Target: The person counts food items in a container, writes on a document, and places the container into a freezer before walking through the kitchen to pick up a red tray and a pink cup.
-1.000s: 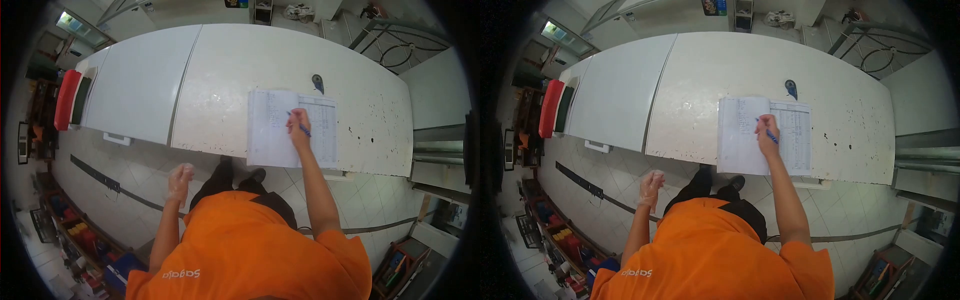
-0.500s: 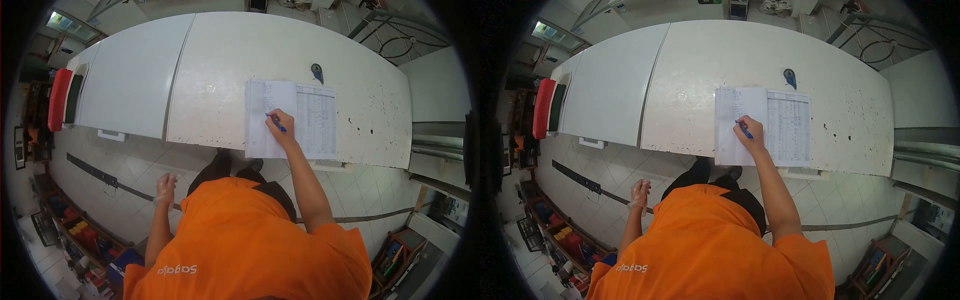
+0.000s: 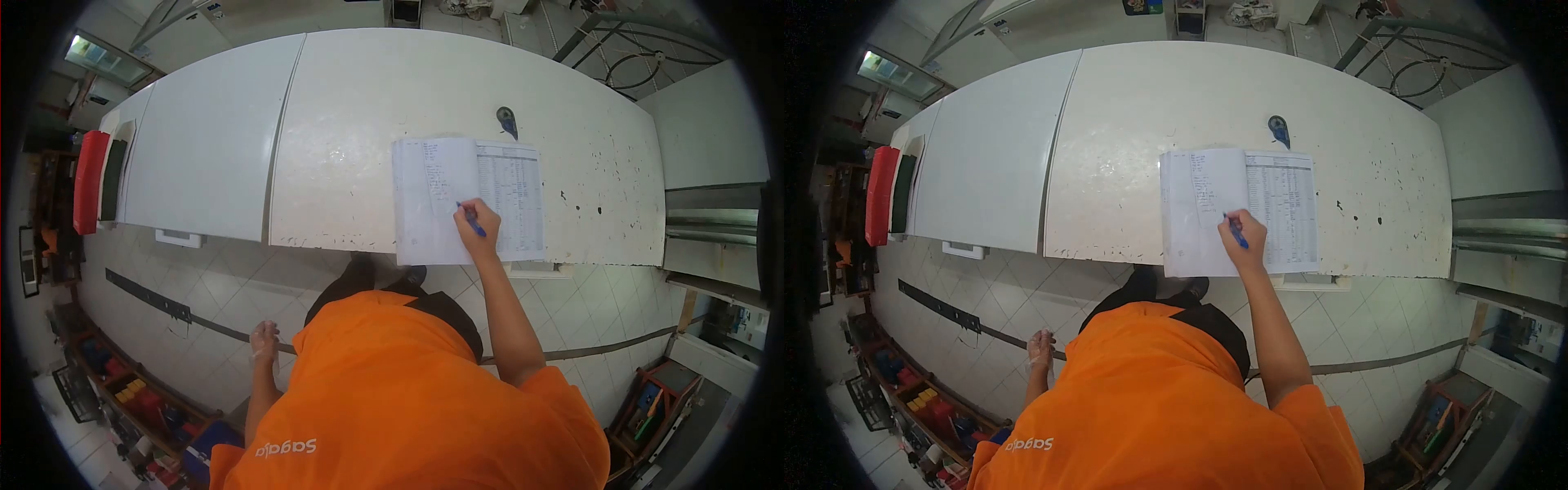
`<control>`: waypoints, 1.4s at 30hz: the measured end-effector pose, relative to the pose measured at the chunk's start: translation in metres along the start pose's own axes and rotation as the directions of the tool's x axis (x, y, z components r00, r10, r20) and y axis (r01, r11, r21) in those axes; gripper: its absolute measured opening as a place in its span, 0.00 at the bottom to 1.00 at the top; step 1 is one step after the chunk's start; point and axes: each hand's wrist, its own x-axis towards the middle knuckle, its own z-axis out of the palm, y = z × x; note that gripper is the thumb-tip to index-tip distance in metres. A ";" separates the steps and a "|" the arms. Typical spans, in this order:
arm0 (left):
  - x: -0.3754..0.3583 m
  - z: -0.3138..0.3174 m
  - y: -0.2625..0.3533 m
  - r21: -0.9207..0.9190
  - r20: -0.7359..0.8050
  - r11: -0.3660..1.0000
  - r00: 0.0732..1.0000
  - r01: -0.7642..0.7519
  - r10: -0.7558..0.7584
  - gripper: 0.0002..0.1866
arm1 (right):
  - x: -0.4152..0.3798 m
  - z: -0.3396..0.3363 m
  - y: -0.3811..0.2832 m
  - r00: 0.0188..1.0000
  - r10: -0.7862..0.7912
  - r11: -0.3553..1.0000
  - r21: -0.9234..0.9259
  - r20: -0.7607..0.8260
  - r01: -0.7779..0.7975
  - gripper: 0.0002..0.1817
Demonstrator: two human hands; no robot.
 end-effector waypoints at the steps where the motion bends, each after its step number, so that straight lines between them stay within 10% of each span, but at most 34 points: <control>1: 0.003 0.000 0.004 0.063 0.019 0.998 1.000 -0.017 0.016 0.22 | 0.010 0.003 -0.001 1.000 -0.012 1.000 -0.010 -0.009 0.012 0.07; 10: 0.022 0.004 0.037 0.117 0.057 0.987 0.993 -0.112 0.106 0.24 | 0.059 0.034 0.015 0.981 -0.193 0.981 -0.009 -0.004 0.193 0.08; 19: 0.016 0.007 -0.007 0.042 0.054 0.994 0.994 -0.096 0.094 0.26 | -0.034 -0.013 0.005 0.980 0.016 0.999 -0.036 0.197 -0.009 0.06; 27: 0.027 -0.008 -0.007 0.107 0.059 0.991 0.995 -0.083 0.077 0.27 | 0.080 0.005 0.010 0.991 -0.124 0.991 0.049 -0.057 0.126 0.06; 32: 0.032 -0.015 0.023 0.108 0.015 0.991 0.996 -0.084 0.083 0.26 | 0.119 0.027 0.018 0.989 0.023 0.983 0.176 0.149 -0.050 0.06; 42: 0.003 -0.025 -0.014 0.175 0.045 0.980 0.995 -0.097 0.090 0.27 | 0.114 0.035 0.023 0.995 0.069 0.992 0.101 0.075 -0.076 0.06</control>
